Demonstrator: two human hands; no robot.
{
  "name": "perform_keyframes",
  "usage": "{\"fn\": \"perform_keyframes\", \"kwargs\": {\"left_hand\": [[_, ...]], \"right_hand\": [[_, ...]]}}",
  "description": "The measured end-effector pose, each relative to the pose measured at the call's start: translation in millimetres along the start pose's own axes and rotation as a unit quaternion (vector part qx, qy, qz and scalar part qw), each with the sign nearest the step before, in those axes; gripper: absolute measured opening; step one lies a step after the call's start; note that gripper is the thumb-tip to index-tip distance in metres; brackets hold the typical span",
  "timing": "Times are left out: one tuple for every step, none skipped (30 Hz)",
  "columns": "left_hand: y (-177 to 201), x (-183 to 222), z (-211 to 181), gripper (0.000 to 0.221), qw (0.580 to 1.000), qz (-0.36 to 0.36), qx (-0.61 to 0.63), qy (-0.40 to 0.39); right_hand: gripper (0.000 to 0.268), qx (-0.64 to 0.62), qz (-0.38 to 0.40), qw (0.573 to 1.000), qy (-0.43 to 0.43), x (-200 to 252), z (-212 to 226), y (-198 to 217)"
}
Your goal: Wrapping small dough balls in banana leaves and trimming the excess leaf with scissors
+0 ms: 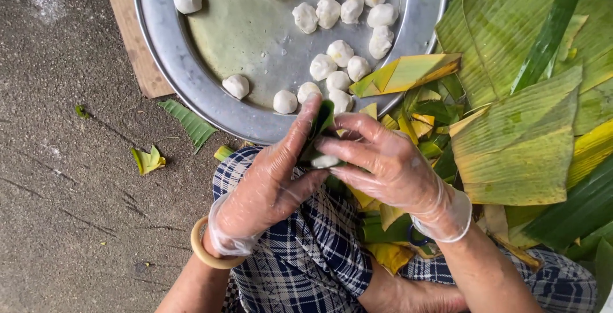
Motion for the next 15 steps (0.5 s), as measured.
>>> {"fn": "perform_keyframes", "kwargs": {"left_hand": [[-1,0,-2,0.091,1.0,0.006,-0.002,0.002],[-2,0,-4,0.091,1.0,0.012,-0.003,0.003],[-3,1,-5,0.091,1.0,0.013,-0.002,0.003],[-5,2,-6,0.092,1.0,0.026,0.001,-0.001],[-7,3,-8,0.093,0.999,0.038,0.005,-0.005],[-7,3,-10,0.093,0.999,0.039,0.005,-0.005],[-7,4,-11,0.087,0.999,0.045,0.013,0.006],[-7,5,-12,0.082,0.998,0.052,0.019,0.016],[-8,4,-12,0.082,0.998,0.053,0.019,0.016],[-8,4,-13,0.068,0.998,0.042,0.046,0.0],[-9,4,-14,0.056,0.997,0.031,0.073,-0.017],[-14,3,-14,0.056,0.997,0.032,0.073,-0.017],[-15,2,-11,0.054,0.999,-0.004,0.049,0.009],[-17,2,-9,0.056,0.998,-0.04,0.025,0.034],[-19,0,-10,0.056,0.998,-0.039,0.025,0.034]], "right_hand": [[0.041,-0.003,0.013,1.0,-0.004,4,-2,-2],[0.037,-0.006,0.026,1.0,-0.009,8,-5,-5],[0.037,-0.006,0.025,1.0,-0.01,9,-2,-5],[0.038,-0.006,0.028,1.0,-0.005,10,1,-6],[0.039,-0.005,0.032,0.999,-0.001,10,4,-7],[0.039,-0.006,0.031,0.999,-0.001,13,4,-9],[0.041,-0.024,0.032,0.999,-0.013,16,2,-11],[0.043,-0.043,0.032,0.998,-0.024,18,2,-13],[0.043,-0.043,0.031,0.998,-0.024,18,3,-13],[0.04,-0.058,0.02,0.998,-0.03,19,3,-12],[0.037,-0.072,0.01,0.997,-0.035,20,3,-11],[0.037,-0.073,0.009,0.997,-0.036,21,3,-12],[0.031,-0.077,0.013,0.996,-0.04,22,2,-14],[0.026,-0.08,0.016,0.996,-0.045,23,1,-15],[0.026,-0.079,0.015,0.996,-0.046,24,0,-16]]}}
Point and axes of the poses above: each hand's wrist, its own x-axis away from the middle knuckle, its own y-axis out of the back of the hand, z = x × y, the point moved 5 cm from there along -x, towards the middle knuckle, and after that the axes turned 9 degrees about z, right-handed, at the moved point
